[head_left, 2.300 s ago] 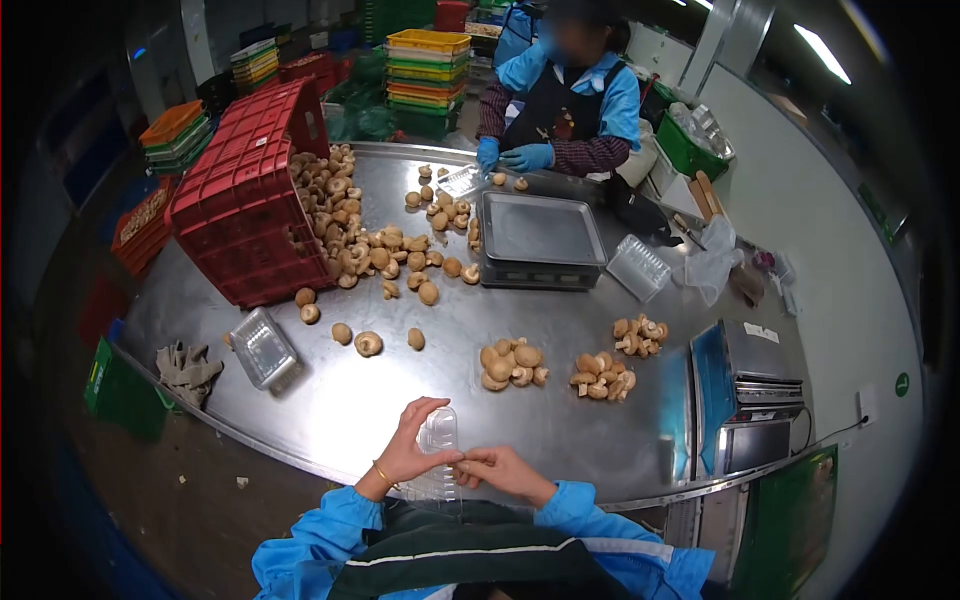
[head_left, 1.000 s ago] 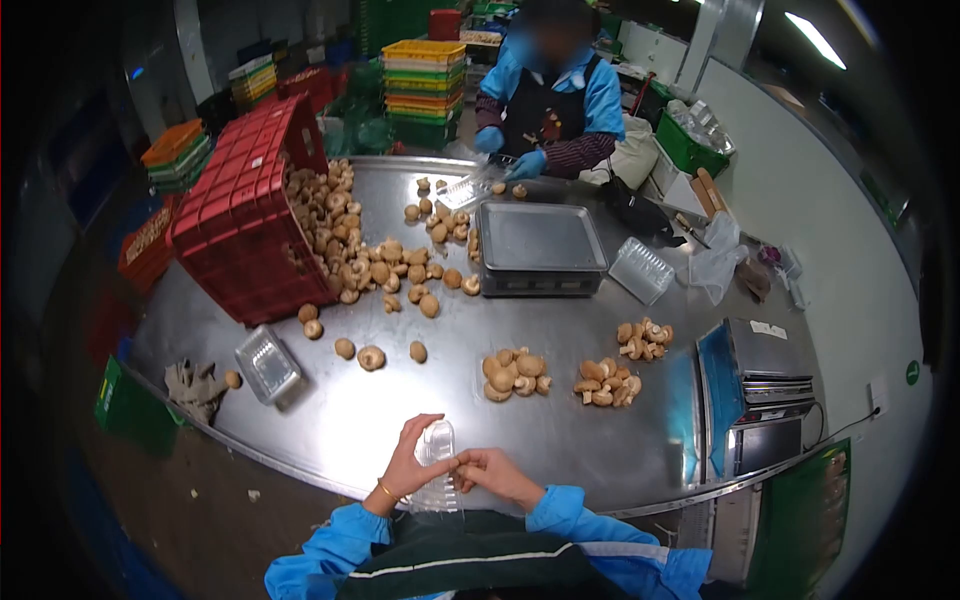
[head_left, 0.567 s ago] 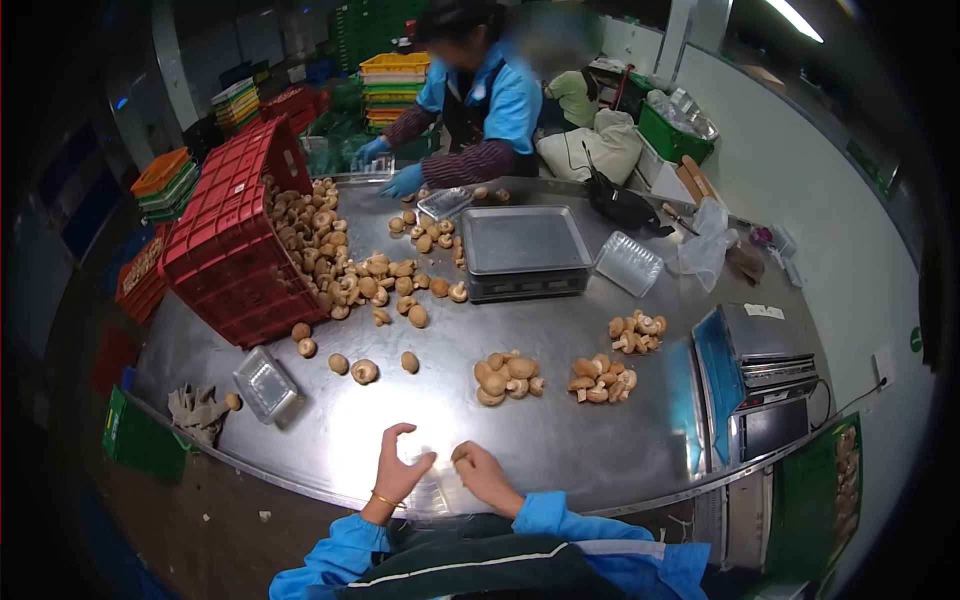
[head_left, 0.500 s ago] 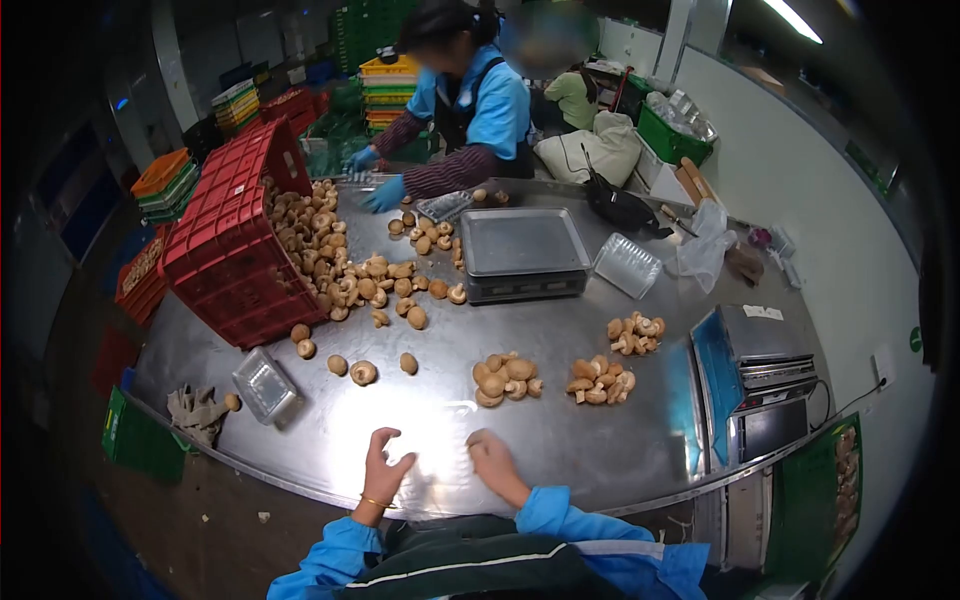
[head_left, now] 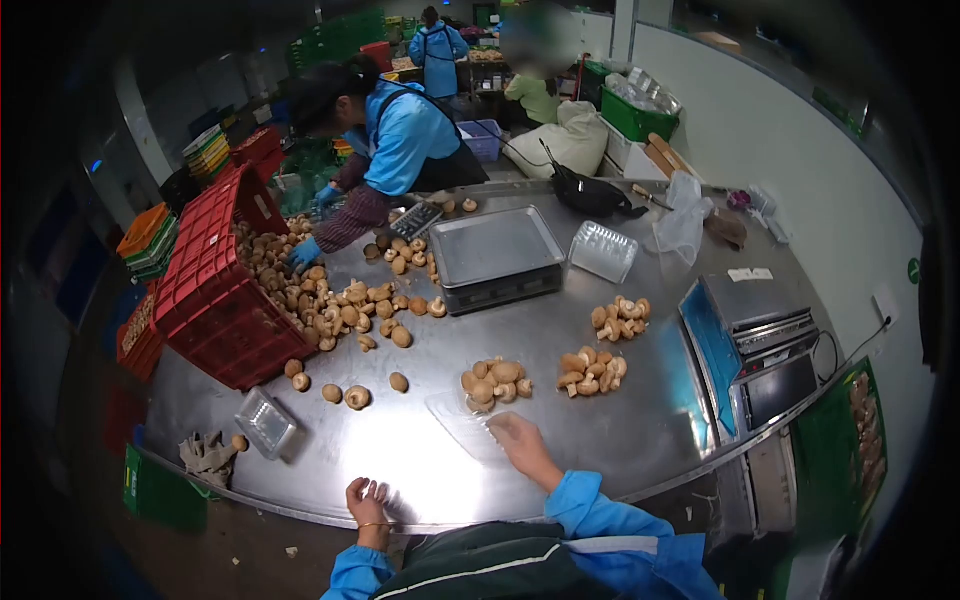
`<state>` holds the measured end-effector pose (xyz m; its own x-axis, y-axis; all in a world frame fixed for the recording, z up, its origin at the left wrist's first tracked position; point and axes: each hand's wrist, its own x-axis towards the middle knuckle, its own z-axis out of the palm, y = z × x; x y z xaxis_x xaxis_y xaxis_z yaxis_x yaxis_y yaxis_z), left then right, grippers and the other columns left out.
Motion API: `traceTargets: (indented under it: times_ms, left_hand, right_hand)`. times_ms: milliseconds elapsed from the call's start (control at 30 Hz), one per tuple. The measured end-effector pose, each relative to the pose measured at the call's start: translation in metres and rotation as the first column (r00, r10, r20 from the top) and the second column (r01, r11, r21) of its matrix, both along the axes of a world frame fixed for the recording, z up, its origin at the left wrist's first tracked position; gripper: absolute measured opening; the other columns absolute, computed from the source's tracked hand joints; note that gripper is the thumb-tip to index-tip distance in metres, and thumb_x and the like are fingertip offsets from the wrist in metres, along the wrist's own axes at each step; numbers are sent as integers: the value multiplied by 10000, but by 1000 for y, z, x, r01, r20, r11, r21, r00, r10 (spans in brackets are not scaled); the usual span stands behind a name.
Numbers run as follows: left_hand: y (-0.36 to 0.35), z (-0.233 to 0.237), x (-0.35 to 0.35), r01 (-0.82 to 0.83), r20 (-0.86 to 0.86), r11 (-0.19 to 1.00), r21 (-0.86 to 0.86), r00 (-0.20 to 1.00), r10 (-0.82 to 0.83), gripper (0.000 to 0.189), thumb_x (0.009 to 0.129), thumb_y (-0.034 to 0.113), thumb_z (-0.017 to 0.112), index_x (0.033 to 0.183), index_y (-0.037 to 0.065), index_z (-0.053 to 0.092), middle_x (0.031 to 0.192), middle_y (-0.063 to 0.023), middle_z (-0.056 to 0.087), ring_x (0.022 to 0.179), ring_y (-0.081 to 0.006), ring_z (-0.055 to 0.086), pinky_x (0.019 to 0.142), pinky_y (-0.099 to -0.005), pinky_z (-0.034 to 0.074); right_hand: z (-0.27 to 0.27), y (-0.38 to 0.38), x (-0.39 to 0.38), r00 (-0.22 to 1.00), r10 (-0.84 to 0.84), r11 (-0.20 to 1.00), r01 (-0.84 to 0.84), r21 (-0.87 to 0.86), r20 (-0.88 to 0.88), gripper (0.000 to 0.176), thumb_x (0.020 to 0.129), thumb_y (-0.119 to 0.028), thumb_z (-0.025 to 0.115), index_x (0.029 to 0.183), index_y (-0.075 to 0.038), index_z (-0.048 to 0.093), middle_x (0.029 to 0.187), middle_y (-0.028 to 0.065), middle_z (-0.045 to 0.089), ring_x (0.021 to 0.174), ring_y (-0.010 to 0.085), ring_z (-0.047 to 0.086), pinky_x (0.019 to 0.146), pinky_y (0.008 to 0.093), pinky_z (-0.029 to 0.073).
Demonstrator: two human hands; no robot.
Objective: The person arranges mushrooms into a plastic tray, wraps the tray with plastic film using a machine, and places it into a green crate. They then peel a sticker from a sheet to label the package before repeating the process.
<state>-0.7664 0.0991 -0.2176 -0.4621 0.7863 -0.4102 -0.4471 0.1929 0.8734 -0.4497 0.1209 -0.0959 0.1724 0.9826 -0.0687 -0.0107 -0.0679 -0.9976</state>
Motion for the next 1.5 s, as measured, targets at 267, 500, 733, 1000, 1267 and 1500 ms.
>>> traceTargets:
  times_ms: [267, 500, 733, 1000, 1267, 1500]
  left_hand:
    - [-17, -16, 24, 33, -150, 998, -57, 988, -41, 399, 782, -149, 544, 1143, 19, 518, 1093, -104, 536, 969, -186, 536, 753, -250, 495]
    - [7, 11, -73, -113, -566, 990, 81, 812, 139, 378, 853, 11, 546, 1228, 20, 501, 1167, -139, 542, 984, -243, 565, 851, -347, 472]
    - [-6, 139, 48, 667, 317, 745, -15, 710, -629, 495, 921, 250, 560, 1347, 50, 408, 1258, -170, 523, 1042, -289, 588, 858, -398, 503]
    - [0, 102, 54, 613, -126, 784, -97, 774, -621, 343, 929, 80, 506, 1267, 25, 480, 1122, -137, 616, 763, -190, 657, 607, -271, 539]
    - [31, 73, 56, 672, -371, 728, -137, 647, -667, 315, 938, 140, 507, 1228, 22, 533, 1097, -114, 617, 753, -139, 625, 665, -256, 523]
    - [108, 44, -18, 367, -461, 863, -347, 734, -498, 991, 720, 271, 781, 1432, -5, 150, 1329, -306, 390, 1008, -274, 601, 838, -338, 502]
  right_hand:
    - [36, -4, 2, 955, 137, 958, -196, 210, 264, 112, 821, -81, 648, 895, -3, 617, 856, 115, 606, 828, 232, 590, 744, 311, 448]
    - [20, -15, 3, 854, 247, 860, -411, 301, 458, 84, 806, -14, 606, 881, -51, 614, 880, 57, 605, 904, 248, 554, 851, 368, 410]
    - [3, -16, -13, 645, 341, 584, -716, 383, 684, 206, 734, 15, 587, 913, -86, 603, 939, 28, 594, 984, 227, 541, 1023, 432, 333]
    - [-14, -17, -28, 955, 168, 984, -178, 19, 246, 297, 889, -176, 557, 1153, -43, 578, 1031, 116, 641, 858, 214, 599, 829, 351, 472]
    - [-39, 24, -47, 937, 348, 876, -329, -352, -8, 282, 863, -172, 534, 1003, 49, 637, 727, 83, 654, 536, 110, 540, 485, 266, 445]
    - [-32, 141, -44, 521, 260, 966, -133, -224, 813, 184, 783, -60, 562, 710, 97, 624, 773, 284, 628, 664, 410, 616, 645, 426, 499]
